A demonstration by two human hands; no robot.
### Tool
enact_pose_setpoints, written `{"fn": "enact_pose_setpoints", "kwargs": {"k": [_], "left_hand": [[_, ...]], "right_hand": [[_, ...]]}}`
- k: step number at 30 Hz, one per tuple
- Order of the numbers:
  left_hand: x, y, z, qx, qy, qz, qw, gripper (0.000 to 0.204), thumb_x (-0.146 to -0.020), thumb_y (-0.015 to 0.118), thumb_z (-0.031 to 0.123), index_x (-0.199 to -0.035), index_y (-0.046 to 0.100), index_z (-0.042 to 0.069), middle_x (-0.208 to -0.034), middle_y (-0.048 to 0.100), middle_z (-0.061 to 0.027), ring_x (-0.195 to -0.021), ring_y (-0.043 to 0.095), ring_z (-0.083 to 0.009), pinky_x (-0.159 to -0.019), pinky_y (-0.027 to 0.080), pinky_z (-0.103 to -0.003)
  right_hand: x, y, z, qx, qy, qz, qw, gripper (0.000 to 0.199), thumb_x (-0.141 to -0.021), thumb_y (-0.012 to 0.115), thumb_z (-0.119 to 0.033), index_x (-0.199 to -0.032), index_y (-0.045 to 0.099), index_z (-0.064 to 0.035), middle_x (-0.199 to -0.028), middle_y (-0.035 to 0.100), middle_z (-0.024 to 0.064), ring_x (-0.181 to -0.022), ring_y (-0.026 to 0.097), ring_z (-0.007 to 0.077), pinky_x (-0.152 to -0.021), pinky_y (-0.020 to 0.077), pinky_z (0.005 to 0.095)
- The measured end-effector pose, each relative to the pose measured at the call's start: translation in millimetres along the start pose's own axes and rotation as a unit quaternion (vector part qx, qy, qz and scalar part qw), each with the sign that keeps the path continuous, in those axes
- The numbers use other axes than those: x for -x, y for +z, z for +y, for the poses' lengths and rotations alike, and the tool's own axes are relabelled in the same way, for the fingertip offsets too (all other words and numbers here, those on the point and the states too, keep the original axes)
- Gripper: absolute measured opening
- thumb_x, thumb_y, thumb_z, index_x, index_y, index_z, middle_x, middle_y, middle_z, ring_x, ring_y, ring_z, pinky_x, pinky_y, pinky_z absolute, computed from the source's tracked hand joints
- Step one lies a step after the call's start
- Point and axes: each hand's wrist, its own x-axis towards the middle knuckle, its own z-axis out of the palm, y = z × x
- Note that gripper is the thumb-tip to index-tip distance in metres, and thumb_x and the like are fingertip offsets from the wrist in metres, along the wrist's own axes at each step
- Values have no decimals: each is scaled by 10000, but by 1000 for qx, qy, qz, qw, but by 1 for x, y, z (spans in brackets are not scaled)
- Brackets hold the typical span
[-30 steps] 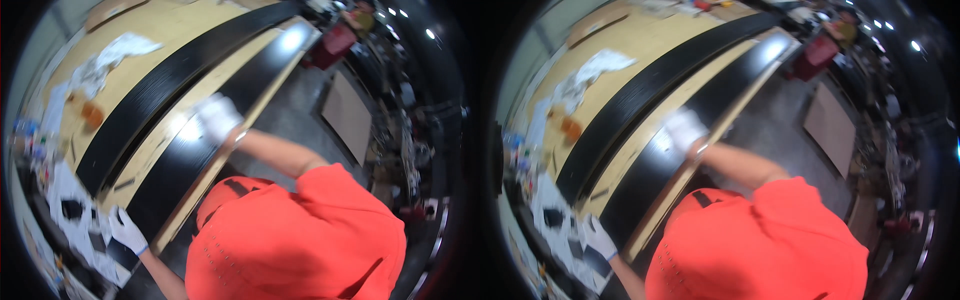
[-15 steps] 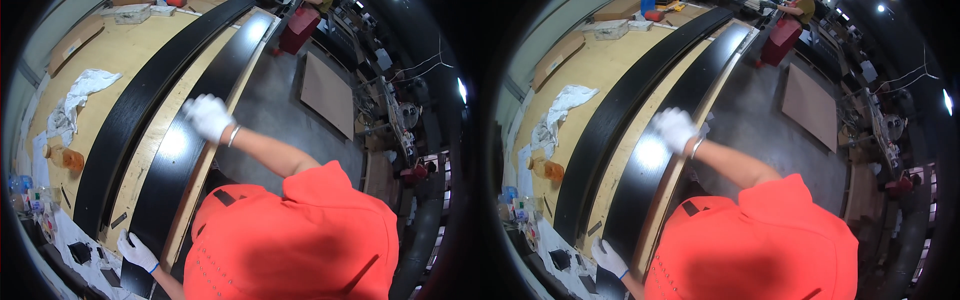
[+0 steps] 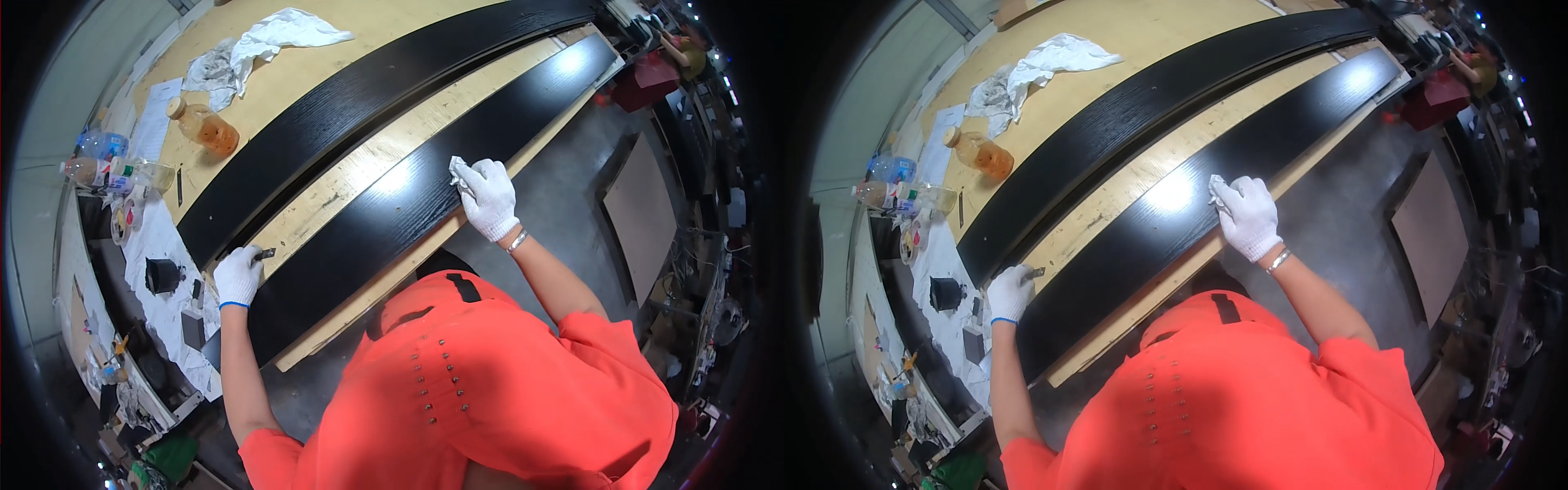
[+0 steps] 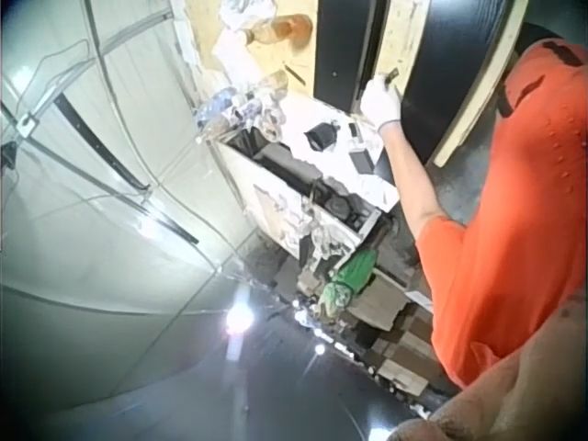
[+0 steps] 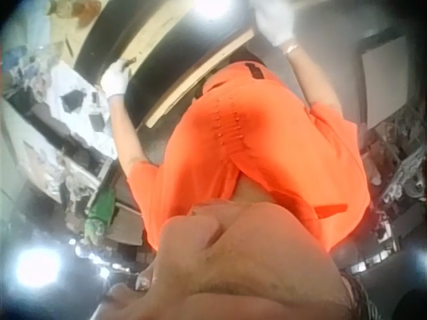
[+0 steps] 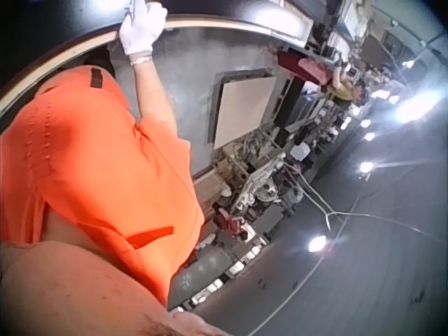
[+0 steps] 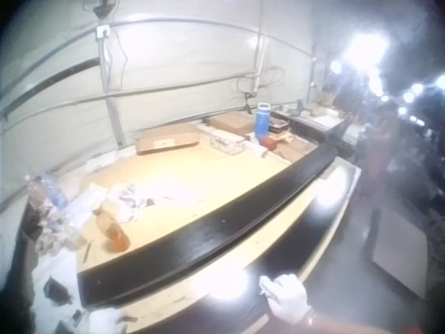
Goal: Cleaning and polishing black finished wooden furniture components with a cloth and cleaning solution.
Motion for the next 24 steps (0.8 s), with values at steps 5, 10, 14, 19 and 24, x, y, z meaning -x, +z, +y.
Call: {"fn": "enact_pose_setpoints", "kwargs": {"k": [5,10,14,19,24], "left_hand": [[-5,10,-15,-31,56,29,998,190,-795,768,141,-974,705,124,-930,659,-108,-902,670,-333,-762,533,-456],[-4,13,-23,-24,26,17,999,180,-780,789,136,-896,659,89,-928,633,-126,-922,641,-361,-786,519,-470],[-7,9,-14,-63,24,-4,998,184,-779,792,133,-858,636,76,-942,624,-146,-926,629,-383,-792,517,-483],[-4,9,-10,-47,3,-19,999,222,-782,766,101,-944,617,65,-989,631,-175,-925,644,-405,-806,533,-503],[-3,14,-13,-30,-22,-29,999,276,-775,742,71,-1011,599,62,-975,680,-201,-899,682,-421,-793,552,-511]], "right_hand": [[-1,3,0,0,9,25,1000,380,-792,709,-96,-1169,741,-126,-900,612,82,-806,577,285,-690,504,391],[-4,2,4,-17,-17,25,999,388,-781,710,-81,-1166,749,-120,-893,623,86,-781,579,281,-675,501,387],[-4,1,5,-30,-17,46,998,385,-771,710,-62,-1148,761,-115,-885,634,82,-756,578,277,-664,499,381],[-5,2,8,-38,-26,50,998,406,-760,708,-47,-1156,764,-117,-864,631,72,-748,578,269,-658,498,373],[-6,1,9,-51,-42,43,997,403,-748,708,-48,-1138,773,-120,-848,631,66,-746,580,264,-656,499,364]]}}
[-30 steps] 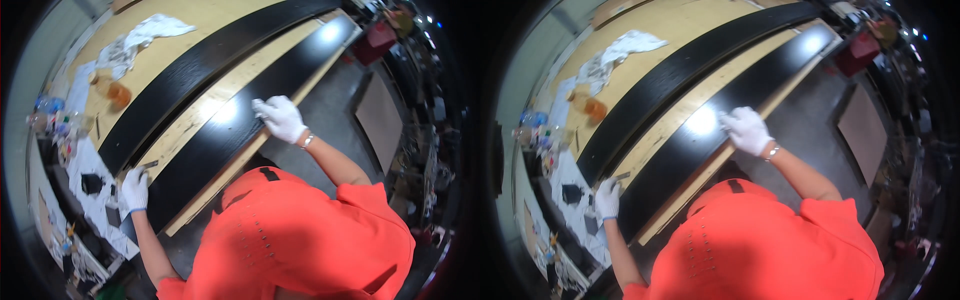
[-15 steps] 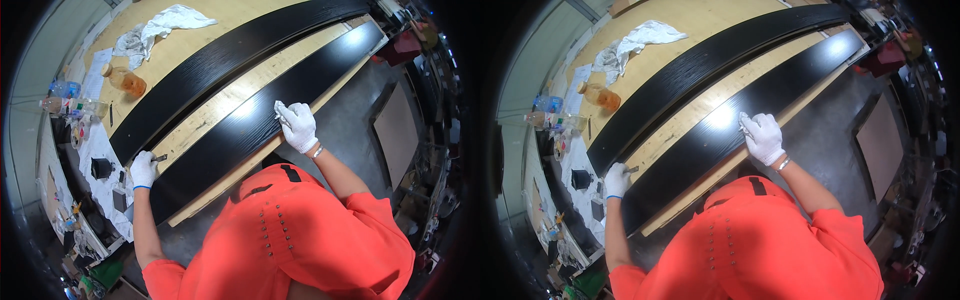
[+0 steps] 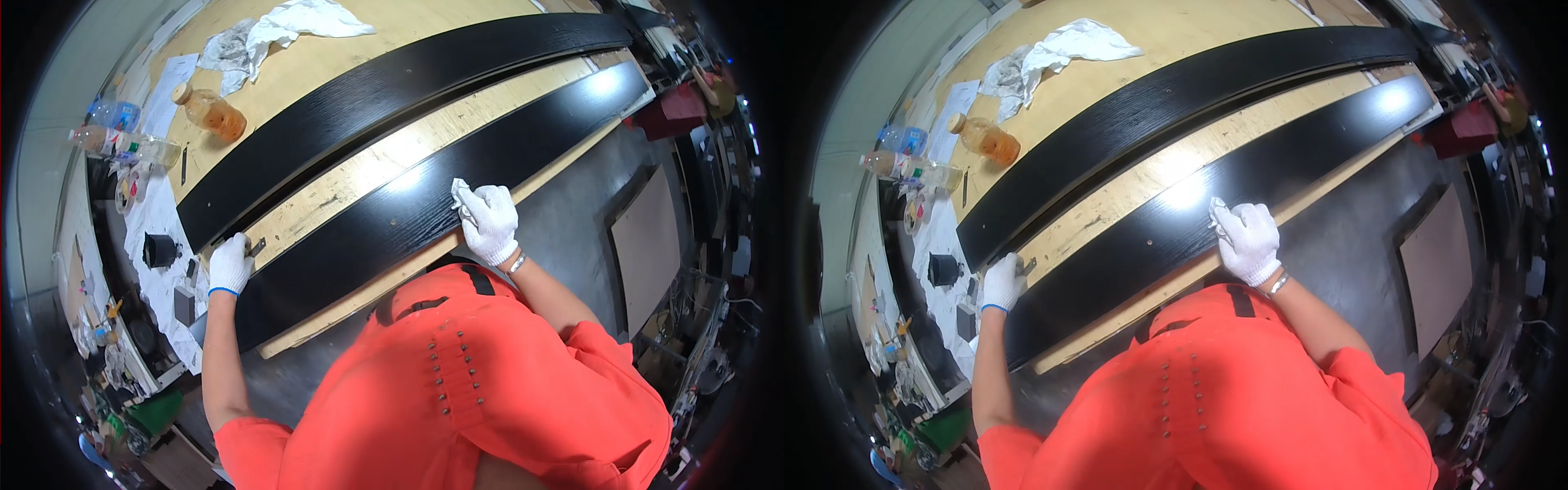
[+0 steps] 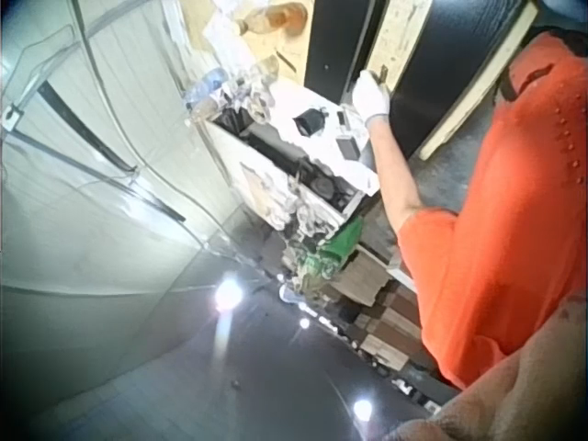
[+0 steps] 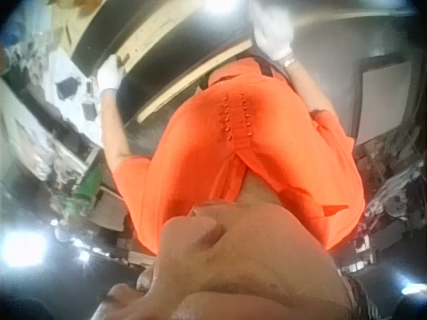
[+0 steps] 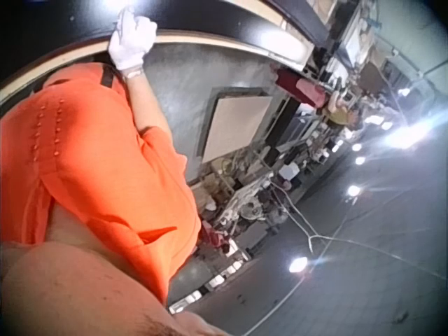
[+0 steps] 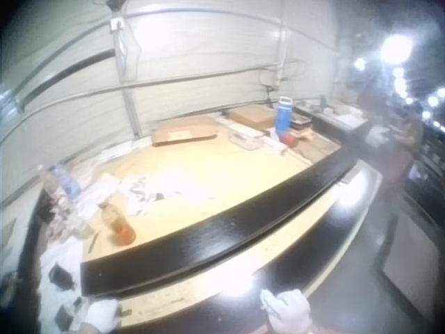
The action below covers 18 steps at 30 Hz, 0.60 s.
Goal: Cleaning and polishing black finished wooden furniture components with a cloth and cleaning solution.
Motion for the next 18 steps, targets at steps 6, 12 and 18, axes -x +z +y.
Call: {"fn": "enact_pose_setpoints", "kwargs": {"k": [6,12,18], "left_hand": [[-4,-2,6,45,-106,-69,991,248,-776,682,69,-1007,592,72,-879,716,-217,-864,704,-418,-764,552,-503],[19,11,-33,135,-233,-42,962,299,-710,813,229,-855,634,38,-810,692,-176,-777,682,-350,-732,534,-443],[75,38,-138,147,-374,-4,916,303,-712,882,141,-847,648,3,-818,714,-165,-780,695,-280,-737,543,-414]], "right_hand": [[4,3,7,-10,-14,1,1000,420,-723,706,-67,-1134,774,-128,-868,629,54,-757,582,261,-660,500,364],[7,1,11,-6,-14,-12,1000,422,-706,709,-76,-1120,769,-128,-881,625,59,-771,582,270,-679,500,382],[3,2,4,-4,-10,-16,1000,437,-693,702,-48,-1122,765,-107,-879,622,78,-780,585,288,-684,505,388]]}}
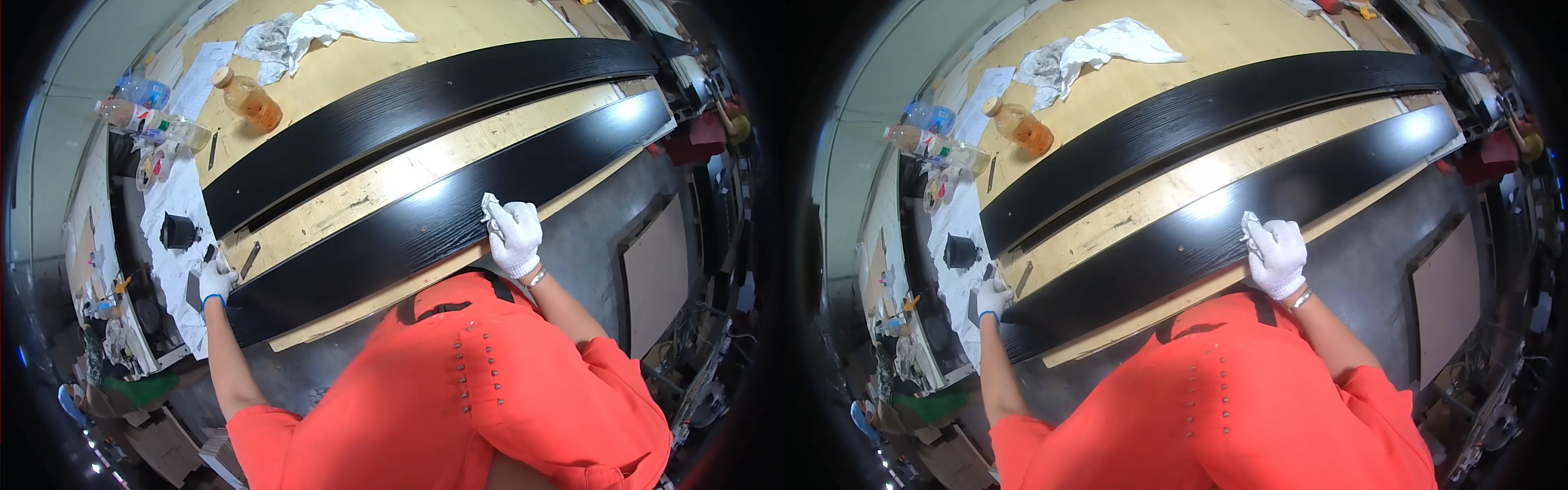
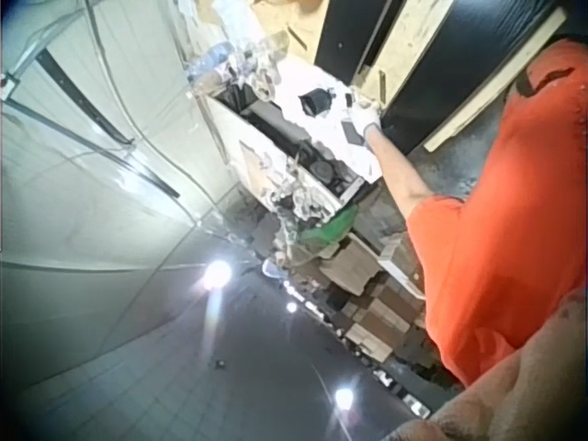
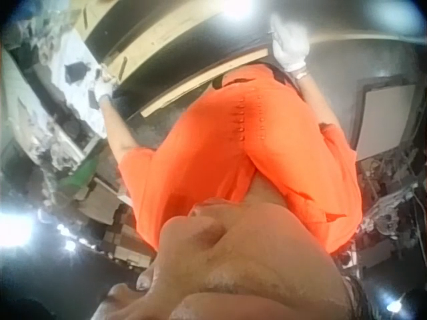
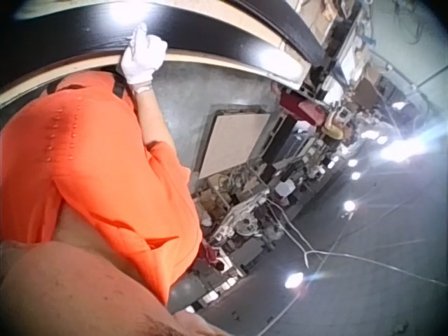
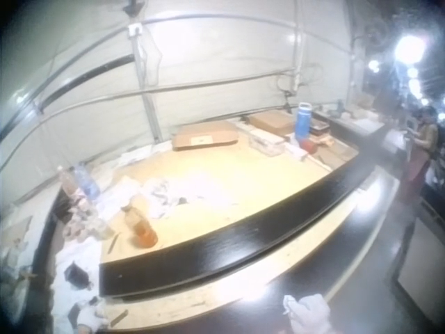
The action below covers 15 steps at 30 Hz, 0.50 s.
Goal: Cleaning and polishing black finished wooden furniture components with a cloth and cleaning solution.
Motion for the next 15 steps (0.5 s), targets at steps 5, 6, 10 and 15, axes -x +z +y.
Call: {"fn": "enact_pose_setpoints", "kwargs": {"k": [5,6,10,15], "left_hand": [[2,4,26,101,1,-39,994,447,-723,902,177,-1069,699,-20,-952,755,-166,-877,727,-282,-806,563,-396],[6,4,29,88,26,-40,995,490,-723,905,163,-1128,704,-24,-987,762,-168,-883,734,-276,-795,569,-389],[2,-1,39,135,49,-49,988,466,-767,879,132,-1163,708,-44,-995,768,-136,-777,729,-208,-740,582,-354],[-14,4,8,243,-3,-53,969,127,-796,826,47,-812,732,-37,-683,679,-47,-593,622,-138,-533,487,-320]], "right_hand": [[0,1,-2,15,-4,11,1000,418,-692,696,-28,-1103,760,-78,-879,620,104,-783,572,300,-682,494,399],[0,2,-3,14,-8,10,1000,418,-692,696,-28,-1103,760,-78,-879,620,104,-783,572,300,-682,494,399],[2,3,-3,12,-8,14,1000,401,-711,655,-1,-1099,749,-35,-877,615,132,-783,567,301,-689,482,401],[0,3,-5,23,2,-3,1000,411,-722,657,-2,-1120,748,-41,-883,617,128,-793,573,302,-705,486,395]]}}
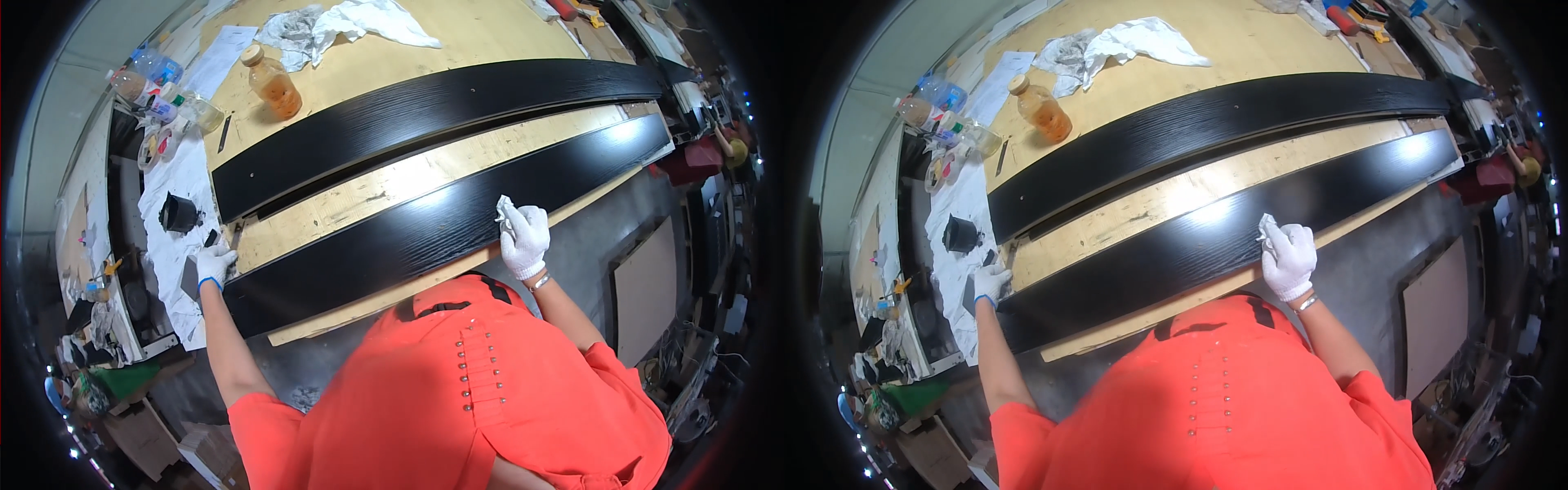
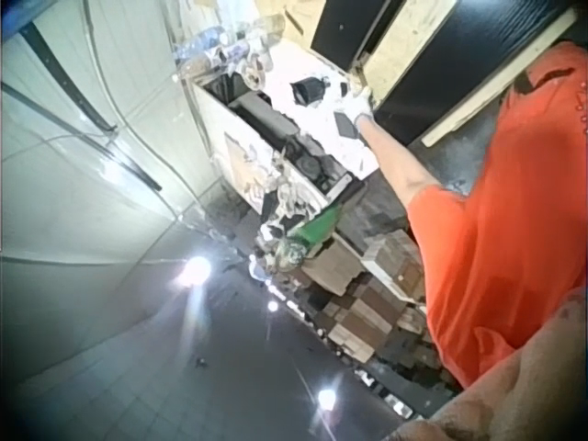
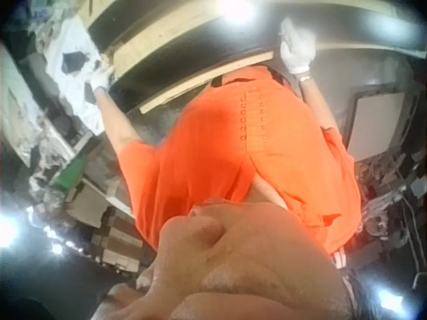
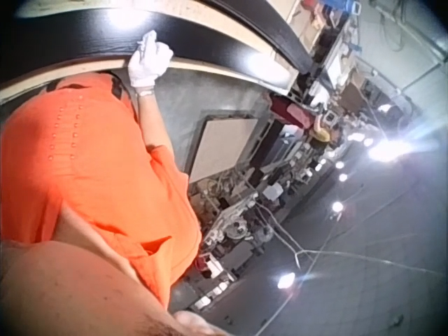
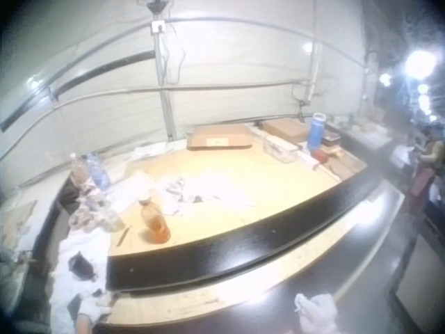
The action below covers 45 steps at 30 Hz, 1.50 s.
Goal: Cleaning and polishing black finished wooden furniture components with a cloth and cleaning solution.
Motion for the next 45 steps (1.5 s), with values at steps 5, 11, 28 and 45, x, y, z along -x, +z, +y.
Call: {"fn": "enact_pose_setpoints", "kwargs": {"k": [5,11,28,45], "left_hand": [[88,-30,70,-78,175,136,972,114,-898,651,52,-888,732,-28,-817,696,-83,-723,647,-161,-682,520,-316],[238,111,234,-146,508,121,840,181,-748,809,89,-921,754,88,-871,671,-61,-845,660,-275,-765,529,-385],[282,153,184,346,-25,286,893,140,-1033,554,56,-1110,649,-12,-892,699,-81,-774,629,-102,-708,520,-267],[205,58,0,-206,115,404,884,327,-920,595,72,-1208,729,148,-942,620,-148,-911,616,-350,-828,501,-460]], "right_hand": [[-24,-19,-12,-278,162,-177,930,229,-849,689,-57,-1059,782,-63,-848,674,63,-757,632,220,-706,530,345],[-109,-19,-113,-463,204,-559,657,317,-977,671,-127,-1251,645,31,-852,744,99,-645,667,124,-603,543,286],[-67,42,-157,-262,-377,-370,808,187,-911,643,-268,-879,624,-84,-752,615,89,-719,652,285,-622,540,431],[-86,26,14,-14,-165,-132,977,78,-814,703,-114,-855,647,-79,-788,576,120,-739,592,325,-636,483,429]]}}
